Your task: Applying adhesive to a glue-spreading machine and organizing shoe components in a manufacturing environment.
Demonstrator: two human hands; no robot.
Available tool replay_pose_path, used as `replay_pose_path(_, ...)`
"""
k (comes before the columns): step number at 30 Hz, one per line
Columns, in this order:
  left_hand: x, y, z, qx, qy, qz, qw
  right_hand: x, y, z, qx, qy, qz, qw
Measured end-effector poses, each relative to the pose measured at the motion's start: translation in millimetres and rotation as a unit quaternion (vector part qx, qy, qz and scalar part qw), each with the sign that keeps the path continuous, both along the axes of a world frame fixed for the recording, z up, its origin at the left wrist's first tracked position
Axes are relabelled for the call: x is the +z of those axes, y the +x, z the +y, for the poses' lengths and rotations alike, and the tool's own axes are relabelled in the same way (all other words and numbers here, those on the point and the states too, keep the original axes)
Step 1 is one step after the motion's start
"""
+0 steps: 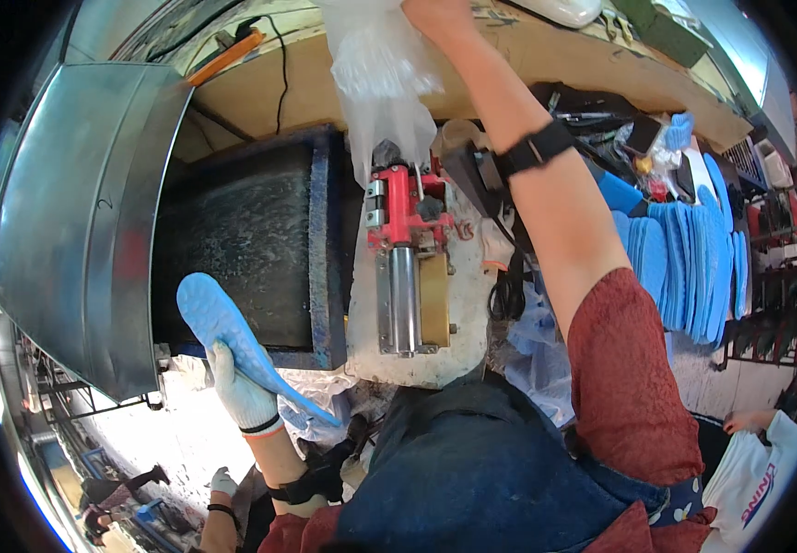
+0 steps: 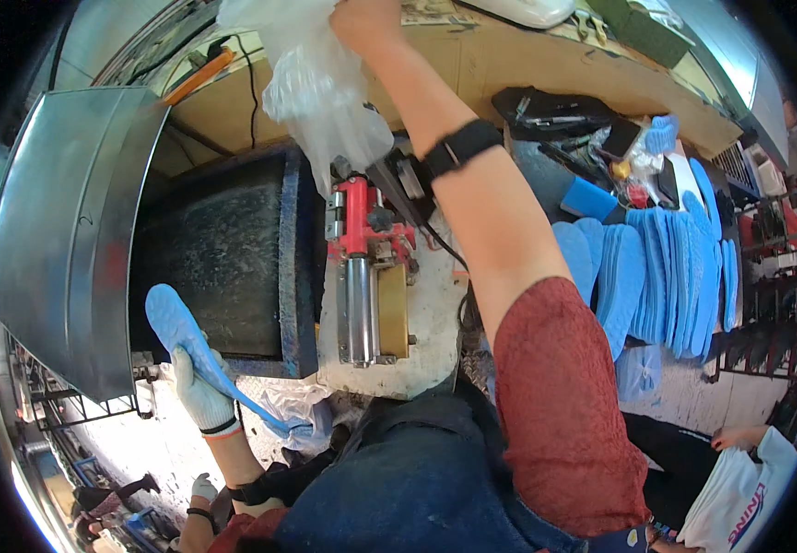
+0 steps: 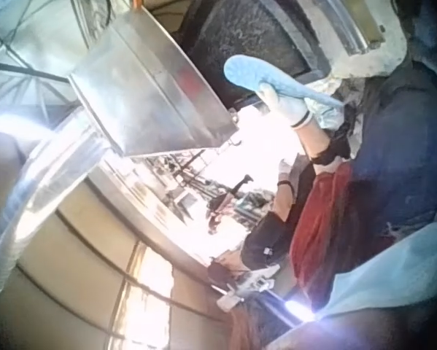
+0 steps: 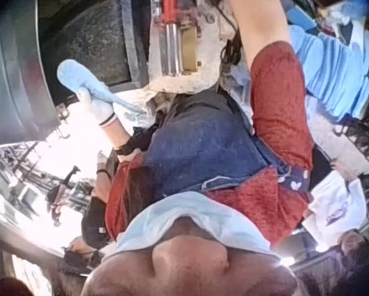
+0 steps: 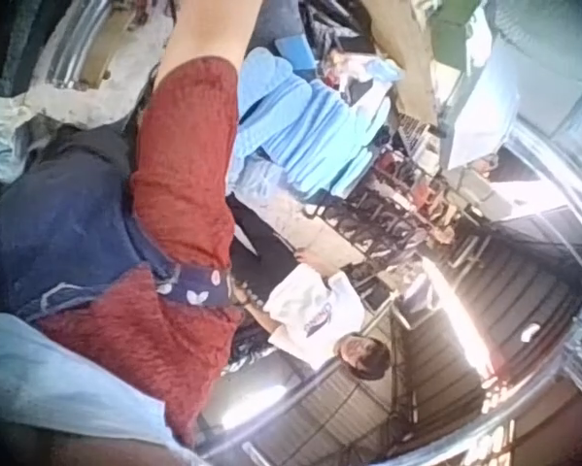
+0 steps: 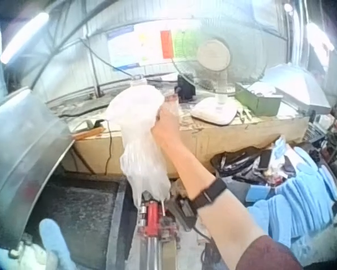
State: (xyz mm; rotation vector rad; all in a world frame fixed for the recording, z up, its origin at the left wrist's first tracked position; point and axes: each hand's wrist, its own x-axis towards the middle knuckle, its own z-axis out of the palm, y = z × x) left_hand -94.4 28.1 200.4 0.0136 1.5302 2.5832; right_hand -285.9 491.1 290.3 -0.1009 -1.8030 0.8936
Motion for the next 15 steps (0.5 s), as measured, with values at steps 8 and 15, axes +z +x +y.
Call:
replay_pose_path(8, -14, 26, 9, 0.084, 0.003, -0.066, 0.994, -60, -58, -108, 0.104, 0.060, -0.107, 0.987)
replay_pose_path(15, -14, -11, 55, -0.023, -0.036, -0.090, 0.995, -7, -37, -82, 0.359, 0.046, -0.130, 0.923)
